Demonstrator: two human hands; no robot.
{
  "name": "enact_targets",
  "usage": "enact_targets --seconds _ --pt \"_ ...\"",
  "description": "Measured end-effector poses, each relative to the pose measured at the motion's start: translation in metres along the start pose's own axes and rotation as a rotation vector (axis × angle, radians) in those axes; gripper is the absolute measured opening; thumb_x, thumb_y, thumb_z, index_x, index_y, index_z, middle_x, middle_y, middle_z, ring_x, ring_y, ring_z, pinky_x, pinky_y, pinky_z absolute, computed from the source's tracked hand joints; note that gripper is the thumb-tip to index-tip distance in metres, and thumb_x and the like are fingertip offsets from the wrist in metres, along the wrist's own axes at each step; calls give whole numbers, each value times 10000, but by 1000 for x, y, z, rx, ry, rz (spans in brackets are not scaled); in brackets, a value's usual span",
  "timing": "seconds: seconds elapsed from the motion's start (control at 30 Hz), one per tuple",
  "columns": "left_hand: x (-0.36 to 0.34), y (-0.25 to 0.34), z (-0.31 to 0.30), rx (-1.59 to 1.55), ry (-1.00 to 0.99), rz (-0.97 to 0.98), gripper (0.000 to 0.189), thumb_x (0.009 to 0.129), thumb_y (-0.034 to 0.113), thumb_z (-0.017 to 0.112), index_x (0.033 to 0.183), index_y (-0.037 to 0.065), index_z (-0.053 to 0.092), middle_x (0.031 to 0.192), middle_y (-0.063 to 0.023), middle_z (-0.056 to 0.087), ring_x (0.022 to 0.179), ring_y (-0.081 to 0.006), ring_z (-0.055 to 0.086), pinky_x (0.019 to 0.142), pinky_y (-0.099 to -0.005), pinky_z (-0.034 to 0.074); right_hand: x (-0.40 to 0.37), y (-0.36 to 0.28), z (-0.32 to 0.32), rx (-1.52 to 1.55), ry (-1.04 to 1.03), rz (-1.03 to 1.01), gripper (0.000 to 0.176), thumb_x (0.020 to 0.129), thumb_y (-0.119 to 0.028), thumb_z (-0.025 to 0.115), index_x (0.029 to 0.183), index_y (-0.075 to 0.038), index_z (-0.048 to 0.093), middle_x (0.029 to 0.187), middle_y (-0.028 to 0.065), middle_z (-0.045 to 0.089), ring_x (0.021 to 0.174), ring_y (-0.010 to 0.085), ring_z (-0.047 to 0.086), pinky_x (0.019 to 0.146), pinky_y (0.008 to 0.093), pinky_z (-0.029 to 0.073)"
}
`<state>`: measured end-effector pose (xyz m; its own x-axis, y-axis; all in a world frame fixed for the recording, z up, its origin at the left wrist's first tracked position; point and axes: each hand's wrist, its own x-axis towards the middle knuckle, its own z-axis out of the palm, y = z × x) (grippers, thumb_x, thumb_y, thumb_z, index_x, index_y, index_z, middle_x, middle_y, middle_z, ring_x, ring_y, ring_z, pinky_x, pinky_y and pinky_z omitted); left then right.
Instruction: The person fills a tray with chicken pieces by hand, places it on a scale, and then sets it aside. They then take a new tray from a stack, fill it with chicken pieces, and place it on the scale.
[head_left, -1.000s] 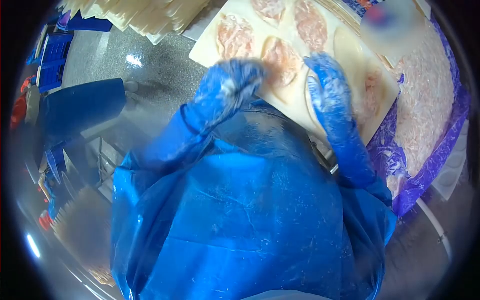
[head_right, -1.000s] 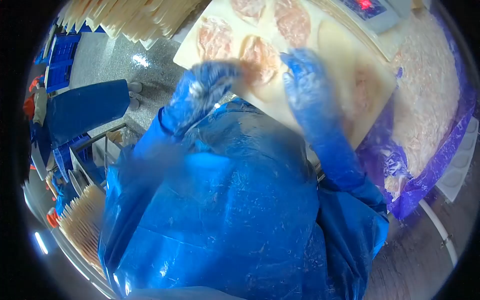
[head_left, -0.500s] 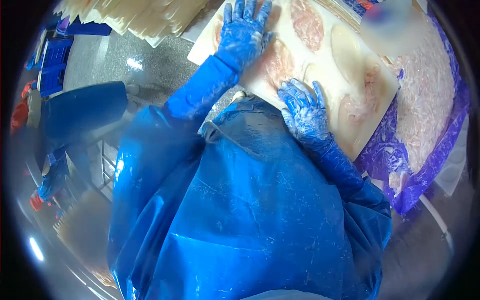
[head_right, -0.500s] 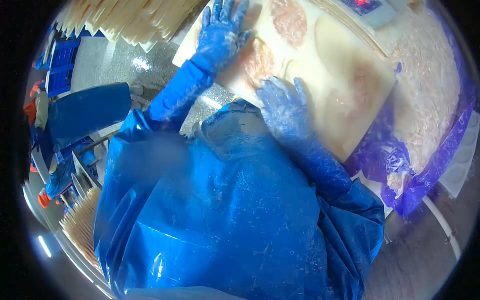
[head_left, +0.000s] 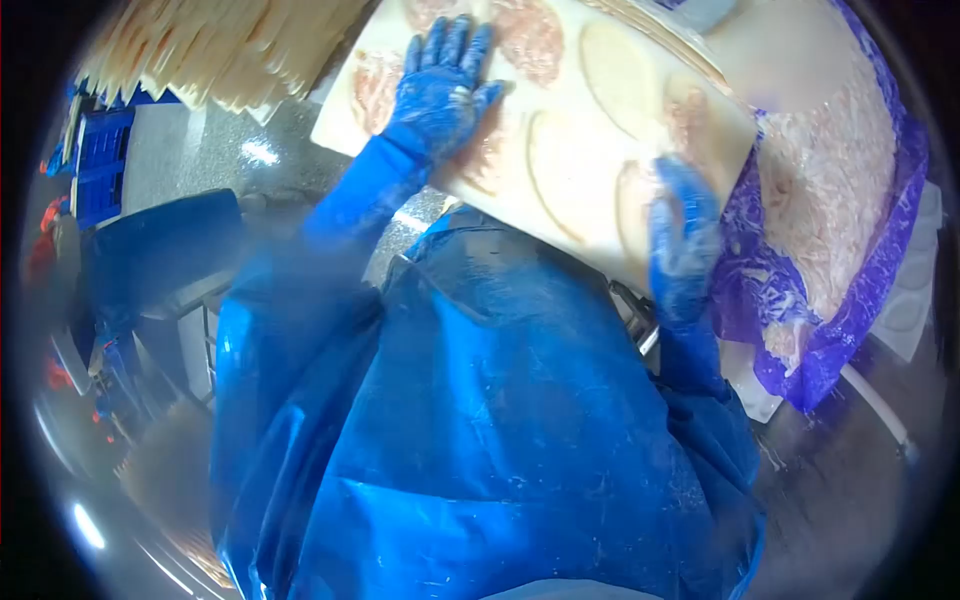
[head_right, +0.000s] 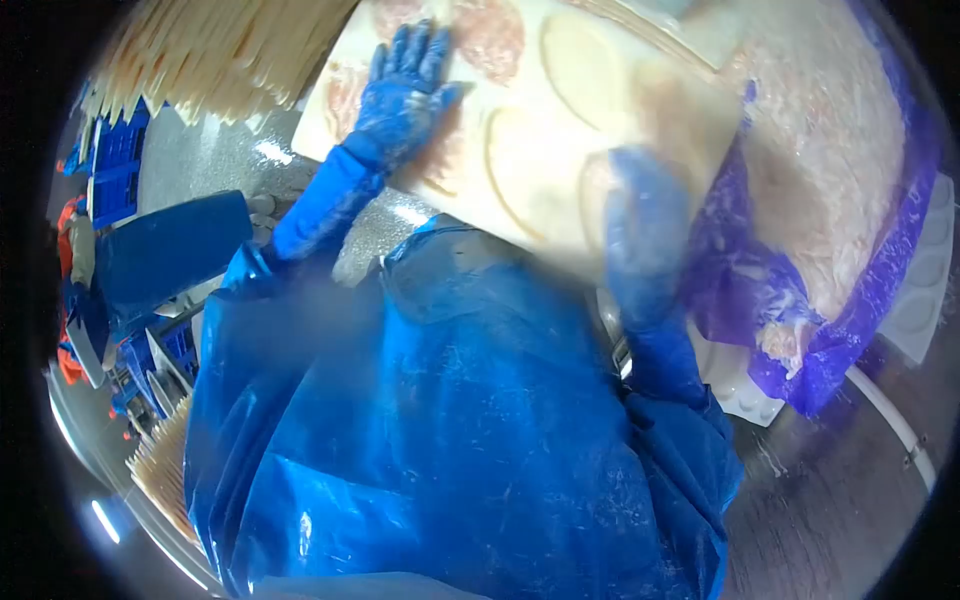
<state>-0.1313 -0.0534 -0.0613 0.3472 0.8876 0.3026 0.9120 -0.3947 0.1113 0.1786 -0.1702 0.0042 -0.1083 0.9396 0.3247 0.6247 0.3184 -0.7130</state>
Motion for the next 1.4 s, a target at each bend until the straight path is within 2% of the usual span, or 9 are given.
enact_targets --seconds 0.17,0.23,0.4,0.53,0.67,0.77,0.9,1.13,1.4 --pt "-30 65 -19 -100 -170 78 786 963 534 543 1594 156 265 1646 -163 226 1515 -398 198 1221 -573 120 13 54 -43 833 378 623 239 944 -110 654 1164 -18 659 1137 121 675 1111 251 619 1005 371 461" --pt "-22 71 -15 -85 -129 32 782 953 532 559 1581 147 296 1642 -161 239 1511 -400 208 1219 -565 127 27 34 -33 -136 -78 275 194 927 -101 689 1096 -14 653 1019 120 678 979 221 643 890 348 498" --pt "24 160 -17 -607 -55 212 528 870 407 697 1297 109 608 1263 -149 618 1210 -387 542 1026 -520 416 24 73 -24 -455 -247 147 128 934 -62 677 1057 -57 642 902 42 665 823 134 610 762 288 503" --pt "44 166 4 -979 -175 31 494 857 403 709 1246 105 647 1079 -131 678 1010 -320 651 925 -437 506 23 85 -51 209 146 407 141 959 -63 643 1099 -54 655 996 13 677 920 149 640 820 294 516" --pt "68 184 -3 -564 -67 126 372 850 342 707 1128 95 686 1006 -146 683 938 -354 661 817 -456 531 26 97 -36 -416 82 -131 239 969 -186 653 1155 -37 640 1069 55 686 980 203 664 869 334 521" --pt "77 181 10 -567 -157 230 348 842 273 693 1145 103 671 1019 -130 679 950 -359 657 811 -469 525 28 66 -30 -356 -63 251 276 953 -240 673 1149 -49 645 1116 97 681 993 237 665 871 347 519" --pt "59 159 -7 -580 -95 132 374 802 149 701 1174 121 665 997 -125 668 927 -351 655 820 -459 528 19 66 -39 -202 260 195 293 927 -272 699 1132 -66 660 1053 133 684 935 287 668 841 369 522" --pt "50 159 12 -622 -124 272 396 786 183 695 1178 121 685 1197 -149 636 1079 -372 612 915 -486 506 9 51 -24 -444 -69 93 224 889 -168 722 1056 -40 644 968 176 645 884 353 639 763 415 508" --pt "60 161 -31 -1081 -467 302 388 893 165 732 1223 10 600 1057 -96 656 1009 -226 622 898 -362 504 14 20 -39 588 -40 375 193 950 -23 619 1135 -29 565 1006 95 687 909 152 657 806 267 524"
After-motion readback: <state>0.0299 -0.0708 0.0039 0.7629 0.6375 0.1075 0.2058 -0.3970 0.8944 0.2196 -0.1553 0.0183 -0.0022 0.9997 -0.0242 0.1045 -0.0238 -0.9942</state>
